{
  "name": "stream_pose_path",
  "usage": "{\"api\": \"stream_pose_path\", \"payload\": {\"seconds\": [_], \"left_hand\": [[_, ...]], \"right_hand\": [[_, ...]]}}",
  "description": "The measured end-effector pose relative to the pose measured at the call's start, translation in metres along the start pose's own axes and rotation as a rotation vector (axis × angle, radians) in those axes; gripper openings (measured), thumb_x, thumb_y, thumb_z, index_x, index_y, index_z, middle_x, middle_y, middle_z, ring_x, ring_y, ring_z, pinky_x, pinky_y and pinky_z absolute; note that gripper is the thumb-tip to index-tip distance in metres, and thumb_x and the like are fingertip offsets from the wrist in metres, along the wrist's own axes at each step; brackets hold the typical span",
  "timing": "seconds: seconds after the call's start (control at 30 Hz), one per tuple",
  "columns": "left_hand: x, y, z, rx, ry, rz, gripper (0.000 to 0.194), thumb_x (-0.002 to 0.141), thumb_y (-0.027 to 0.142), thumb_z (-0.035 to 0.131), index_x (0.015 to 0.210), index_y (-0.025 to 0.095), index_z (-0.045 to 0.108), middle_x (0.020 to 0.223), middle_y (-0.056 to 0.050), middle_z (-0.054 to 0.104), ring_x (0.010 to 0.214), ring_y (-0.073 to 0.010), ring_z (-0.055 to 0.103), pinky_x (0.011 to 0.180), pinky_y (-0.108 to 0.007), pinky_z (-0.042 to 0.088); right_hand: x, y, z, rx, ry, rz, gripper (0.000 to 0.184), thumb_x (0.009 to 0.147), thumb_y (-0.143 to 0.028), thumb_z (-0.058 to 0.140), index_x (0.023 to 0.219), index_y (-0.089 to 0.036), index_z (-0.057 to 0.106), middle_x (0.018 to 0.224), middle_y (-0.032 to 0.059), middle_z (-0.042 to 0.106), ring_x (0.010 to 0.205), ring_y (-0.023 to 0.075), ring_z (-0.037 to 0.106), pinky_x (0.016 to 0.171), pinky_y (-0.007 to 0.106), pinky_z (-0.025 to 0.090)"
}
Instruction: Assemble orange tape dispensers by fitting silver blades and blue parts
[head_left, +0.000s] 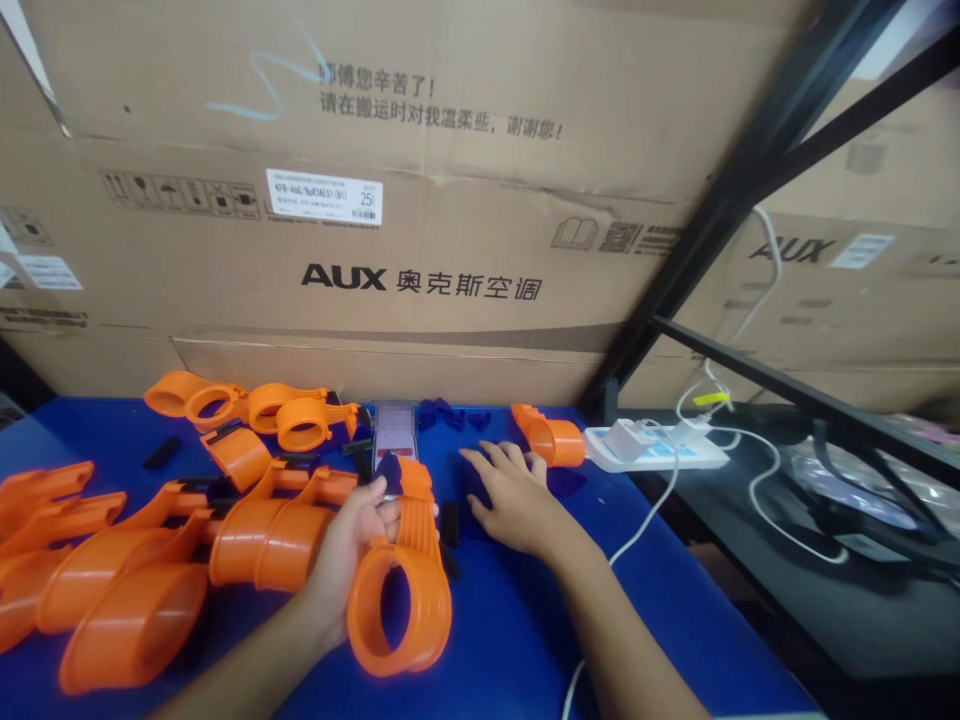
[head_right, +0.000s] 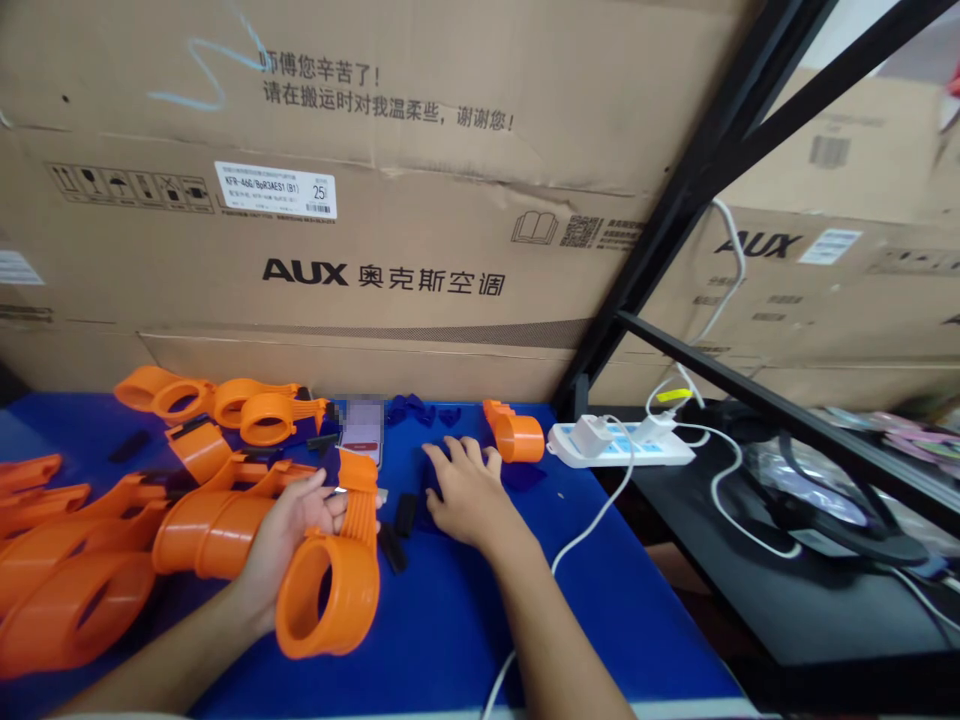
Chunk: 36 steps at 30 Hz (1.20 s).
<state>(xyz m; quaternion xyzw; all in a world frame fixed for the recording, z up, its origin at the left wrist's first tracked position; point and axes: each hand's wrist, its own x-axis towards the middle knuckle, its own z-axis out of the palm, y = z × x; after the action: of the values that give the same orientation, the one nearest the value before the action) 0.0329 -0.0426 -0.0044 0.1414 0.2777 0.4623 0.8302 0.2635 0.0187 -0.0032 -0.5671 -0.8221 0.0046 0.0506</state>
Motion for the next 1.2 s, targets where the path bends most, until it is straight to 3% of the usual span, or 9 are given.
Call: {"api": "stream_pose_path", "payload": {"seconds": [0.13,0.3,0.4,0.57,0.73,0.87,1.0,1.2], "left_hand": [[0.002,0.001,0.0,0.013,-0.012,-0.009,0.046,0.092,0.045,0.062,0.118,0.008,0.071,0.084,-0.016,0.077,0.077,-0.0312,0.076,0.08,-0.042,0.059],[0.003,-0.002,0.0,0.034,-0.011,0.0,0.047,0.091,0.048,0.063,0.115,0.009,0.073,0.087,-0.018,0.078,0.079,-0.032,0.076,0.079,-0.042,0.059],[0.003,-0.004,-0.001,0.038,-0.007,0.003,0.047,0.09,0.049,0.064,0.114,0.009,0.073,0.087,-0.018,0.078,0.079,-0.0322,0.076,0.078,-0.043,0.059],[0.0,-0.007,0.0,0.029,-0.012,0.008,0.045,0.09,0.048,0.064,0.111,0.009,0.073,0.087,-0.017,0.078,0.079,-0.0314,0.076,0.079,-0.042,0.059],[0.002,-0.008,0.0,0.04,-0.004,0.017,0.043,0.09,0.047,0.065,0.11,0.01,0.073,0.084,-0.016,0.077,0.079,-0.0308,0.076,0.079,-0.041,0.06],[0.004,-0.006,-0.002,0.04,0.008,-0.001,0.041,0.091,0.046,0.065,0.107,0.009,0.073,0.083,-0.017,0.077,0.08,-0.0308,0.076,0.078,-0.04,0.06],[0.005,-0.005,-0.002,0.037,0.013,-0.011,0.038,0.09,0.045,0.067,0.106,0.011,0.073,0.084,-0.016,0.077,0.081,-0.031,0.076,0.078,-0.04,0.06],[0.005,-0.005,-0.003,0.027,0.057,0.061,0.037,0.088,0.045,0.07,0.108,0.014,0.072,0.084,-0.013,0.077,0.081,-0.0305,0.077,0.077,-0.04,0.06]], "right_hand": [[0.002,0.002,0.005,0.009,0.011,0.002,0.055,0.095,-0.036,0.055,0.148,-0.021,0.052,0.146,0.0197,0.057,0.137,0.0414,0.038,0.108,0.062,0.026],[0.005,0.0,0.007,0.001,0.105,-0.013,0.043,0.095,-0.028,0.055,0.138,-0.02,0.057,0.132,0.018,0.064,0.127,0.0376,0.047,0.104,0.058,0.032],[0.006,-0.003,0.009,-0.008,0.151,-0.019,0.044,0.096,-0.025,0.054,0.139,-0.02,0.055,0.132,0.0177,0.063,0.124,0.0359,0.048,0.102,0.055,0.033],[0.007,-0.009,0.014,-0.036,0.182,-0.038,0.05,0.1,-0.034,0.051,0.147,-0.017,0.05,0.136,0.0201,0.061,0.128,0.0381,0.046,0.104,0.058,0.031],[0.009,-0.014,0.015,-0.024,0.186,-0.026,0.037,0.101,-0.033,0.049,0.135,-0.022,0.058,0.125,0.0172,0.062,0.12,0.0357,0.049,0.1,0.055,0.034],[0.013,-0.014,0.013,0.02,0.275,0.002,0.036,0.1,-0.032,0.052,0.134,-0.023,0.057,0.128,0.0171,0.059,0.12,0.0358,0.048,0.098,0.053,0.035],[0.015,-0.013,0.007,0.108,0.357,0.023,0.033,0.1,-0.028,0.051,0.132,-0.025,0.058,0.129,0.016,0.059,0.121,0.0359,0.049,0.095,0.053,0.038],[0.007,-0.023,-0.008,0.535,0.522,-0.164,0.027,0.103,-0.025,0.046,0.126,-0.025,0.06,0.119,0.0121,0.065,0.111,0.0287,0.061,0.095,0.046,0.05]]}}
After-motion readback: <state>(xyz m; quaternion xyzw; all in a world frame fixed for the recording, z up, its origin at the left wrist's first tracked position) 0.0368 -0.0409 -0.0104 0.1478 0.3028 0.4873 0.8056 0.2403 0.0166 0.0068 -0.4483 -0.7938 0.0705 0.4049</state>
